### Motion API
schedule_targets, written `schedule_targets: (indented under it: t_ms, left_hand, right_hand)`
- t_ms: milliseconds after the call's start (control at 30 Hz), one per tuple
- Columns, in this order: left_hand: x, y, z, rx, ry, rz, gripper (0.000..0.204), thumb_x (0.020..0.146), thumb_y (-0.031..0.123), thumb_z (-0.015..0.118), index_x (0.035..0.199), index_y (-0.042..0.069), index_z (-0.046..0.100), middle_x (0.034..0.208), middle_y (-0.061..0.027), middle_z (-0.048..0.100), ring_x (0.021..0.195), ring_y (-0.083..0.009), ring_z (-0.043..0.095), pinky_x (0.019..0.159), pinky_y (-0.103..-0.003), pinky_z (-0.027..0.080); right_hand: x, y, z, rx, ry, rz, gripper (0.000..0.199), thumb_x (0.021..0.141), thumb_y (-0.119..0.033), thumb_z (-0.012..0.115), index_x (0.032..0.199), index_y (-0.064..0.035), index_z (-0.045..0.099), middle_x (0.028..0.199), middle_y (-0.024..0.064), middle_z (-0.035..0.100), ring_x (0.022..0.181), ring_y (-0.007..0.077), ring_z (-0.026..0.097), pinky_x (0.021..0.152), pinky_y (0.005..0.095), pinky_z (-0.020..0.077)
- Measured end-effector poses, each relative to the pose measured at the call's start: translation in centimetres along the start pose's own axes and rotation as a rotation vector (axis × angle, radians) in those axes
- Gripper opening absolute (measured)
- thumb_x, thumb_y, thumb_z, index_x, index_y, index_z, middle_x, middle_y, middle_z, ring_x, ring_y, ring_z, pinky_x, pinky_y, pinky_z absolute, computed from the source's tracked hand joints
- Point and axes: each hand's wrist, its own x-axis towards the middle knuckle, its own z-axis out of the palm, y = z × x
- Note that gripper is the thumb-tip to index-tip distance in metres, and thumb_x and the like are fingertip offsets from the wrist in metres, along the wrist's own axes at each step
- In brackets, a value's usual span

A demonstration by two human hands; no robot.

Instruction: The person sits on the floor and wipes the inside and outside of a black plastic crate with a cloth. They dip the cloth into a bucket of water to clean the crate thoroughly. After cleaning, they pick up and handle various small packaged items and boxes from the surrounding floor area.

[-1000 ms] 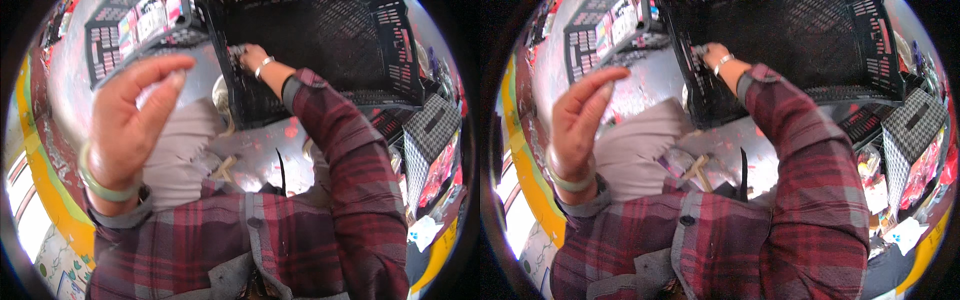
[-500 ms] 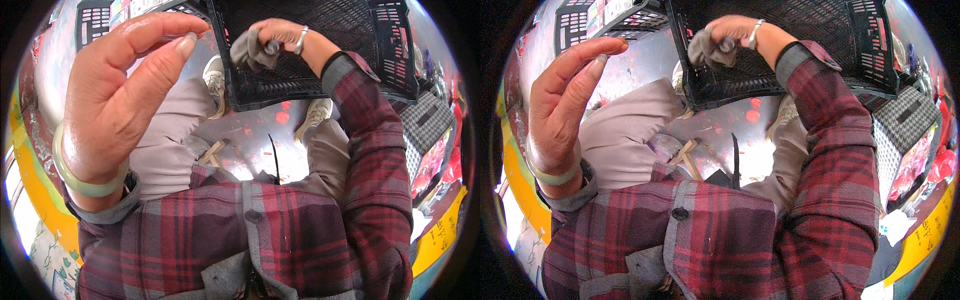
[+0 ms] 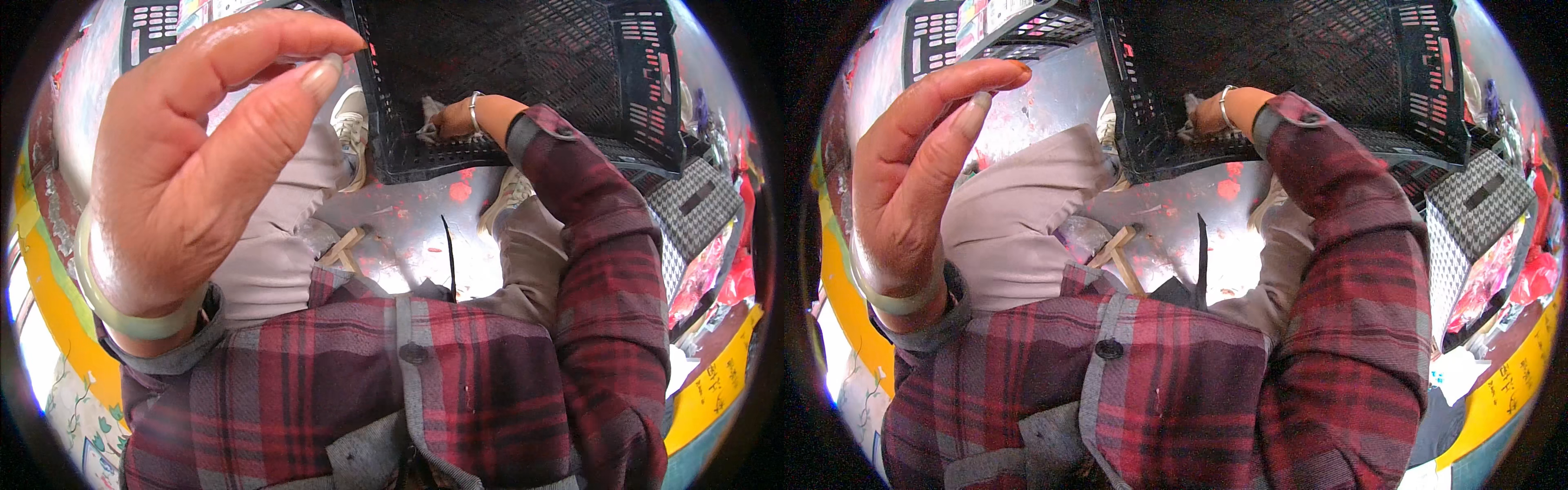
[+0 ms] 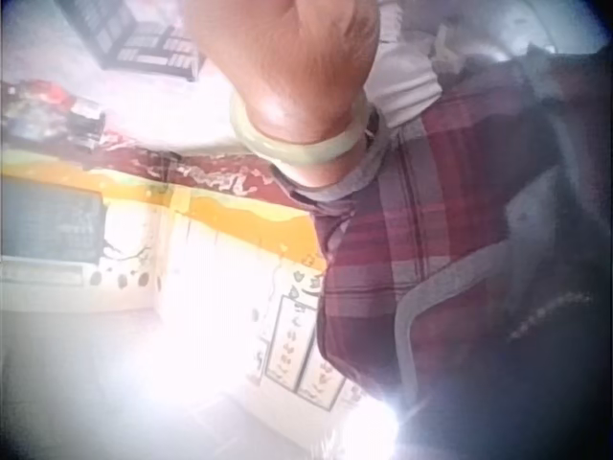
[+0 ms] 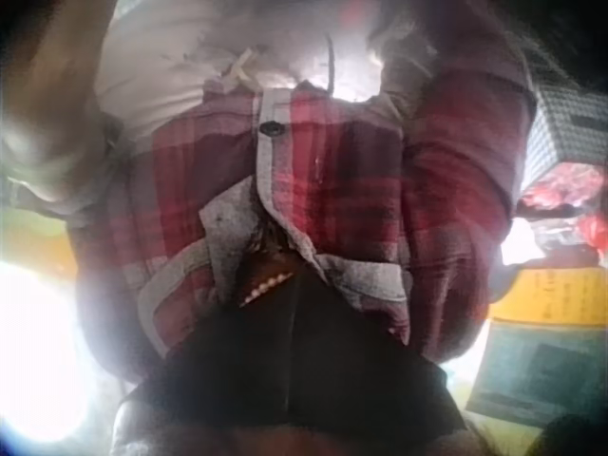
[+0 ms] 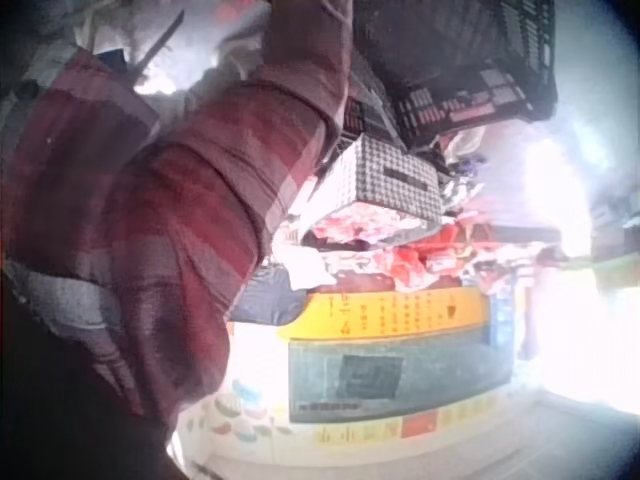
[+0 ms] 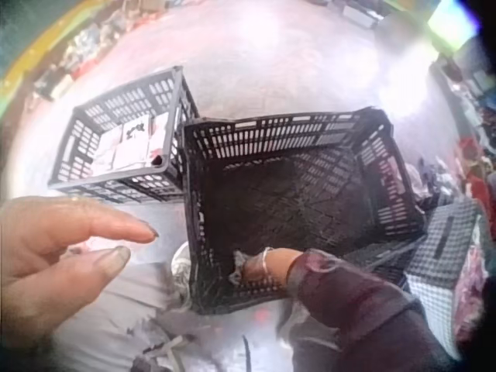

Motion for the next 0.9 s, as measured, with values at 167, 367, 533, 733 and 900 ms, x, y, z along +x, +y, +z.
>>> schedule_targets:
  t_ms: [167,367,533,733,900]
  left_hand:
    - [-0.3,1.0,-0.2,-0.001,0.003,-0.056,0.025,0.089,0.010,0.043,0.105,-0.002,0.058,0.103,-0.0104,0.060,0.096,-0.0138,0.054,0.084,-0.022,0.038]
    - [-0.7,-0.2,-0.1,-0.082,-0.016,0.110,0.023,0.089,0.009,0.046,0.104,-0.003,0.058,0.100,-0.0090,0.060,0.094,-0.0124,0.054,0.083,-0.022,0.039]
    - [-0.6,-0.3,-0.1,-0.155,0.000,0.140,0.021,0.089,0.008,0.048,0.103,-0.004,0.058,0.096,-0.0066,0.060,0.091,-0.0096,0.053,0.079,-0.020,0.040]
    - [0.6,-0.6,0.2,-0.063,0.012,0.168,0.019,0.088,0.010,0.050,0.101,-0.002,0.059,0.093,-0.0043,0.060,0.087,-0.0089,0.053,0.077,-0.020,0.041]
    - [1.4,-0.8,0.4,-0.026,-0.017,0.189,0.021,0.088,0.011,0.050,0.102,-0.002,0.059,0.095,-0.0051,0.060,0.089,-0.0100,0.054,0.079,-0.022,0.041]
  right_hand:
    - [-9.4,-2.9,-1.6,0.291,0.192,-0.340,0.031,0.078,-0.016,0.049,0.109,-0.0085,0.054,0.088,0.0100,0.059,0.080,0.0209,0.056,0.070,0.0337,0.0422]
    - [-13.4,-4.9,3.2,0.281,0.546,-0.659,0.023,0.073,-0.003,0.056,0.096,-0.0084,0.057,0.095,0.0156,0.059,0.095,0.0290,0.057,0.080,0.0329,0.0461]
    - [-12.3,-9.7,4.7,-0.278,0.947,-0.872,0.021,0.066,-0.011,0.059,0.086,-0.0064,0.057,0.114,0.0174,0.047,0.102,0.0327,0.050,0.083,0.0381,0.0440]
    - [-9.5,-13.2,2.8,-0.461,1.120,-0.810,0.017,0.072,-0.021,0.053,0.084,-0.0096,0.056,0.086,0.0084,0.047,0.084,0.0242,0.049,0.070,0.0338,0.0426]
    - [-5.2,-12.3,-3.7,-0.202,1.354,-0.553,0.013,0.072,-0.015,0.053,0.081,-0.0079,0.058,0.085,0.0118,0.051,0.082,0.0287,0.052,0.070,0.0366,0.0450]
